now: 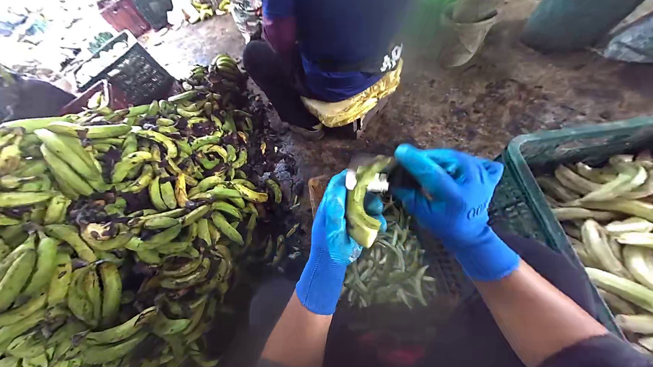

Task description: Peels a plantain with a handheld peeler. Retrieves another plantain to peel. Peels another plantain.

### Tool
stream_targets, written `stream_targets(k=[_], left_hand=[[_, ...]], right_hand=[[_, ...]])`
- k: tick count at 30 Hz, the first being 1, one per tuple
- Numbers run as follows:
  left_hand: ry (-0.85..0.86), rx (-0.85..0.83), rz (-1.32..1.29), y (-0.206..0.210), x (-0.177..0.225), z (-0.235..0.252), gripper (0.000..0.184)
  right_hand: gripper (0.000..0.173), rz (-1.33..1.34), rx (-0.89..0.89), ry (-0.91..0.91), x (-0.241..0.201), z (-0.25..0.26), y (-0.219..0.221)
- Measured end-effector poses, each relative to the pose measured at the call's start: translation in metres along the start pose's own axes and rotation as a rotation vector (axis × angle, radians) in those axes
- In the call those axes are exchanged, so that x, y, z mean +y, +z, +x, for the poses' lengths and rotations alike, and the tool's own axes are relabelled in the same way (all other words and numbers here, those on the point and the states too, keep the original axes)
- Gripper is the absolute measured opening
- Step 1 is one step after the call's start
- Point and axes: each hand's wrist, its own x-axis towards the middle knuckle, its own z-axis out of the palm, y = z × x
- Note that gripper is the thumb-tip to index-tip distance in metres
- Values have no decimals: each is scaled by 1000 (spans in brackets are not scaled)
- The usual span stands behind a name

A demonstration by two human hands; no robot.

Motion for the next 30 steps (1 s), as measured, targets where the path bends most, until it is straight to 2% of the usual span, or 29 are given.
stream_targets(k=[2,4,5,7,9,11,13,16,18,26,30], left_hand=[[-8,-29,-124,-3,2,-5,39],[-6,-51,-205,-11,9,-6,45],[28,-54,-210,-17,11,-4,48],[163,-33,-53,-29,14,2,51],[282,11,185,-35,20,6,56],[293,-2,242,-29,25,4,58],[218,-55,161,-18,21,-2,51],[18,-109,-103,-15,8,-7,51],[-40,-86,-140,-18,9,-7,47],[-85,-78,-132,-30,21,-14,33],[-129,-114,-83,-39,27,-18,36]], right_hand=[[50,-72,114,163,20,17,0],[57,21,68,240,23,29,-11],[59,92,-6,204,16,27,-14],[58,224,-161,85,-4,10,-11],[53,387,-362,68,-22,-10,-12],[54,539,-483,70,-29,-16,-14],[54,516,-423,21,-24,-13,-9],[49,178,-134,-110,-9,-6,3],[49,55,-38,-163,-3,-3,11],[47,2,-52,-249,-7,9,17],[45,-2,-78,-249,-4,18,16]])
